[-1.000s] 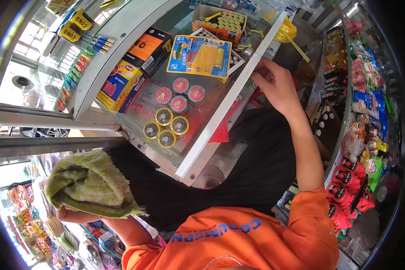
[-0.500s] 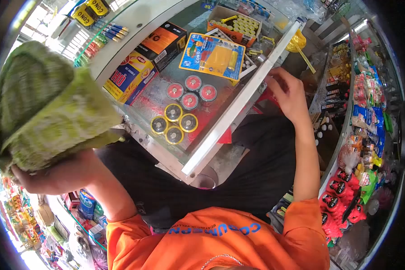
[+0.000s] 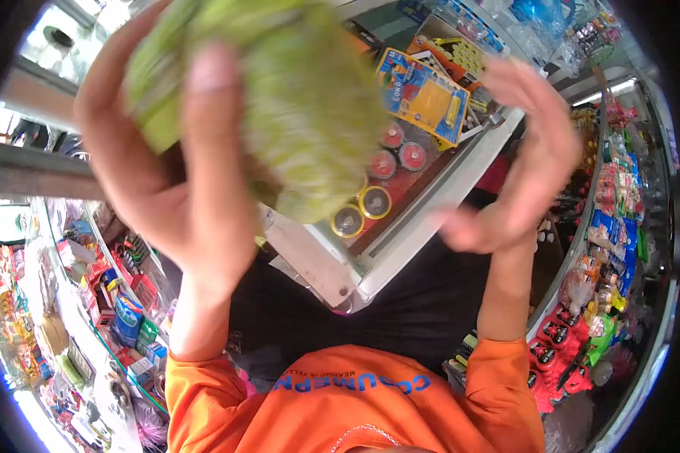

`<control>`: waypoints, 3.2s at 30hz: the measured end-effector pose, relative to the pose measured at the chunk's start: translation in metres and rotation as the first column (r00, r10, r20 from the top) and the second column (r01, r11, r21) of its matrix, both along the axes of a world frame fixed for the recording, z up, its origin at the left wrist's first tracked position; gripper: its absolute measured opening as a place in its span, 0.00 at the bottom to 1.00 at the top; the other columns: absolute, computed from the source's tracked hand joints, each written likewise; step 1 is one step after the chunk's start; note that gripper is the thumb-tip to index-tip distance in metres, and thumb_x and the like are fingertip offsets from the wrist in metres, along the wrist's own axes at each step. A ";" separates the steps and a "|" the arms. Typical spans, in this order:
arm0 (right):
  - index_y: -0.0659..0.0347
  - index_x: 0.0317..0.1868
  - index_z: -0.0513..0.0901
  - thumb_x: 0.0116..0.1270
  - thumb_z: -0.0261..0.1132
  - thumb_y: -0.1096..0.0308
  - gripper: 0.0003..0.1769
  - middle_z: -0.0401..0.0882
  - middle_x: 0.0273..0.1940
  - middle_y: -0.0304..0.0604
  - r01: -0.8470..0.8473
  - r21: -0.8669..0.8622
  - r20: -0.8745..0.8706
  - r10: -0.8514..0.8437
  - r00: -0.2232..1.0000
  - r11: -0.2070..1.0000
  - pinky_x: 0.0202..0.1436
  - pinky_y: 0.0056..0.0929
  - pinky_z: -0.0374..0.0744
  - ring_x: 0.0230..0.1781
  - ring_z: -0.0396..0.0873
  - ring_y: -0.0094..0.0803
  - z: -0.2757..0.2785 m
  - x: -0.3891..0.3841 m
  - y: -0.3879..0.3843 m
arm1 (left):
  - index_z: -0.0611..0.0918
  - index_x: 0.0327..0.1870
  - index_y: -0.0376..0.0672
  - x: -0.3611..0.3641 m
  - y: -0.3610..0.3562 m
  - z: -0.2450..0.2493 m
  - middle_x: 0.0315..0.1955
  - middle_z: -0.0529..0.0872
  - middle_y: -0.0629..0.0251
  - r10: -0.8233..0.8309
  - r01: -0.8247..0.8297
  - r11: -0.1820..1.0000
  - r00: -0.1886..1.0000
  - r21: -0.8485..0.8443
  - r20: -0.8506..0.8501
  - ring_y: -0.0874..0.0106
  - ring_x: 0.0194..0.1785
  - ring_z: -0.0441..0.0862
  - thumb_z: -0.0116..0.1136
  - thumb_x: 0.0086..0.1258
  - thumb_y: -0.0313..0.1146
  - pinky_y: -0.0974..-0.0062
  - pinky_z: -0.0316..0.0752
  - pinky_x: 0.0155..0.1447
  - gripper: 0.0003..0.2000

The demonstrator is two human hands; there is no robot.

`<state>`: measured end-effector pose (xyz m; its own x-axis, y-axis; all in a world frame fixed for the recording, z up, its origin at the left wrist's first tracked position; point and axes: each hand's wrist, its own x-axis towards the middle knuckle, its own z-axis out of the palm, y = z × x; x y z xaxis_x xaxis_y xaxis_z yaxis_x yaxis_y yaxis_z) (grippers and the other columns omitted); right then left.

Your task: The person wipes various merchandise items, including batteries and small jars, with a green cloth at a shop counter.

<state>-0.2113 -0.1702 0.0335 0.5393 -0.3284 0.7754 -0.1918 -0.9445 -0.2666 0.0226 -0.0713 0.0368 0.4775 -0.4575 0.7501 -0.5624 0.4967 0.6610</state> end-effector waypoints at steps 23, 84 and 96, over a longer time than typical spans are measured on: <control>0.56 0.78 0.65 0.82 0.52 0.64 0.27 0.71 0.72 0.44 -0.328 0.583 0.772 -0.381 0.509 0.743 0.75 0.46 0.73 0.71 0.73 0.40 0.005 0.040 -0.042 | 0.62 0.77 0.25 0.019 -0.055 0.059 0.75 0.66 0.31 0.270 -0.655 0.655 0.670 0.378 0.692 0.43 0.76 0.69 0.66 0.71 0.61 0.53 0.69 0.76 0.49; 0.69 0.63 0.76 0.71 0.70 0.74 0.22 0.80 0.55 0.42 0.060 0.143 0.557 -0.130 0.820 0.988 0.59 0.28 0.76 0.52 0.77 0.26 0.018 0.075 0.005 | 0.73 0.65 0.36 0.003 -0.029 0.018 0.45 0.80 0.53 -0.107 0.079 0.994 0.843 0.076 0.527 0.51 0.47 0.85 0.72 0.57 0.31 0.57 0.82 0.46 0.33; 0.66 0.49 0.81 0.69 0.70 0.76 0.10 0.81 0.44 0.43 0.136 0.194 0.383 -0.203 0.901 0.972 0.55 0.32 0.76 0.46 0.79 0.35 0.011 0.066 -0.010 | 0.71 0.71 0.44 -0.011 -0.030 0.007 0.54 0.81 0.51 -0.174 0.034 0.959 0.853 0.280 0.492 0.47 0.51 0.84 0.75 0.55 0.28 0.59 0.83 0.52 0.39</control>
